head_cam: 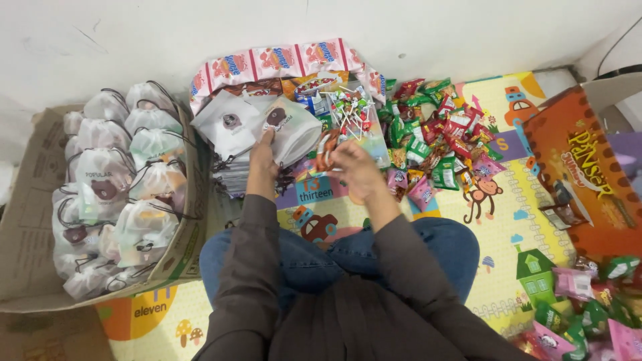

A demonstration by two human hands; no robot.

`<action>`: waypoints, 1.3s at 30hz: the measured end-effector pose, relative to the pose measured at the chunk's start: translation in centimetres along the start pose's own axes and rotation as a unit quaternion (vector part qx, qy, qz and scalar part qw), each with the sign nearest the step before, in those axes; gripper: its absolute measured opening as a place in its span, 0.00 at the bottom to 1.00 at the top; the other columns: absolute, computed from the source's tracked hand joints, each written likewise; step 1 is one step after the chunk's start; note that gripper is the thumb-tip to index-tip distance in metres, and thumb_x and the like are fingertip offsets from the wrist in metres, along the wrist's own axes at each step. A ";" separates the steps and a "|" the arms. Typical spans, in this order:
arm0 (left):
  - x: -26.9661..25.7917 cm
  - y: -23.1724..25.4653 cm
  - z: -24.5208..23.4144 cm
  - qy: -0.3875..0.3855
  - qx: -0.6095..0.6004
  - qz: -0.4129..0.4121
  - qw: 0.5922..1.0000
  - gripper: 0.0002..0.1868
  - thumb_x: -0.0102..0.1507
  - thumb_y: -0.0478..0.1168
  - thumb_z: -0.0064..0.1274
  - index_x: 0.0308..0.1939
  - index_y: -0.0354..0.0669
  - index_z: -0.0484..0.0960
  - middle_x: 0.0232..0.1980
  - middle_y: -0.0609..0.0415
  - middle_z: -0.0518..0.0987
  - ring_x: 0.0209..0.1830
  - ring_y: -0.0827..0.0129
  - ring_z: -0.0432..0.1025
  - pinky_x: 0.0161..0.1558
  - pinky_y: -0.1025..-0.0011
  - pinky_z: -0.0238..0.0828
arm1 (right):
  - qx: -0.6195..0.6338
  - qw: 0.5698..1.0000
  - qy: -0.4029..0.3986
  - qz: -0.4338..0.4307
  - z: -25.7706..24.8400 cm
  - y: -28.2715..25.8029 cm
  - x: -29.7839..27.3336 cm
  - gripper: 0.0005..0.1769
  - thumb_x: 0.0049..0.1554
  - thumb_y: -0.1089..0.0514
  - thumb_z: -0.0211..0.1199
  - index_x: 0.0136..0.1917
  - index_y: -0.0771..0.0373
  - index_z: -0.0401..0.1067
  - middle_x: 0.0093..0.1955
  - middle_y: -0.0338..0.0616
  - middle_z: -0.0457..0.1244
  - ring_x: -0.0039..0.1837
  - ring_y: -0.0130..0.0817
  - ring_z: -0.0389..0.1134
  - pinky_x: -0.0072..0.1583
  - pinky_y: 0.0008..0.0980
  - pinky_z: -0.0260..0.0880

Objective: The person is sitting on the floor and packing various small snack packets into individual white plastic bags, then placing the filled bags into a cardboard box.

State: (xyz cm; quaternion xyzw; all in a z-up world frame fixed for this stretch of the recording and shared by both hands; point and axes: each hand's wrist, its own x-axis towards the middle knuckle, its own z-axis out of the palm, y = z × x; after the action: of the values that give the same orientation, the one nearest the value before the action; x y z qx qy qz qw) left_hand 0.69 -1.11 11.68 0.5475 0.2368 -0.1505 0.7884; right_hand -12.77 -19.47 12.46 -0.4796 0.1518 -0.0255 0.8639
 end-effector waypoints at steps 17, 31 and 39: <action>7.6 -7.0 -3.3 -0.161 -0.228 -0.075 0.957 0.14 0.68 0.45 0.58 0.51 0.40 0.78 0.53 0.41 0.81 0.53 0.44 0.79 0.50 0.40 0.81 | -0.149 0.945 0.256 -0.141 4.0 9.8 8.1 0.19 0.48 0.60 0.75 0.49 0.61 0.69 0.40 0.45 0.66 0.41 0.35 0.70 0.38 0.33 0.73; 6.8 -7.7 -1.6 -0.151 -0.207 -0.083 0.963 0.26 0.66 0.50 0.61 0.63 0.40 0.75 0.61 0.42 0.78 0.59 0.42 0.76 0.52 0.41 0.79 | -0.206 0.895 0.378 -0.117 4.8 11.2 10.1 0.17 0.44 0.48 0.78 0.43 0.49 0.72 0.42 0.33 0.68 0.47 0.30 0.71 0.50 0.32 0.68; 9.1 -8.1 -1.4 -0.131 -0.101 -0.045 0.985 0.32 0.64 0.50 0.66 0.68 0.42 0.73 0.64 0.39 0.76 0.61 0.42 0.74 0.50 0.38 0.77 | -0.224 0.948 0.207 -0.090 4.8 9.5 7.3 0.14 0.56 0.60 0.67 0.56 0.65 0.77 0.50 0.55 0.69 0.35 0.36 0.73 0.31 0.31 0.77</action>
State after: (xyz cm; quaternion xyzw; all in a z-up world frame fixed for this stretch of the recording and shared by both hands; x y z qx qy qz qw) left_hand 4.04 -2.43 -0.06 0.4296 0.1693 -0.2316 0.8562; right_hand -5.37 -11.78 5.20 -0.6565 0.2855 -0.1668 0.6780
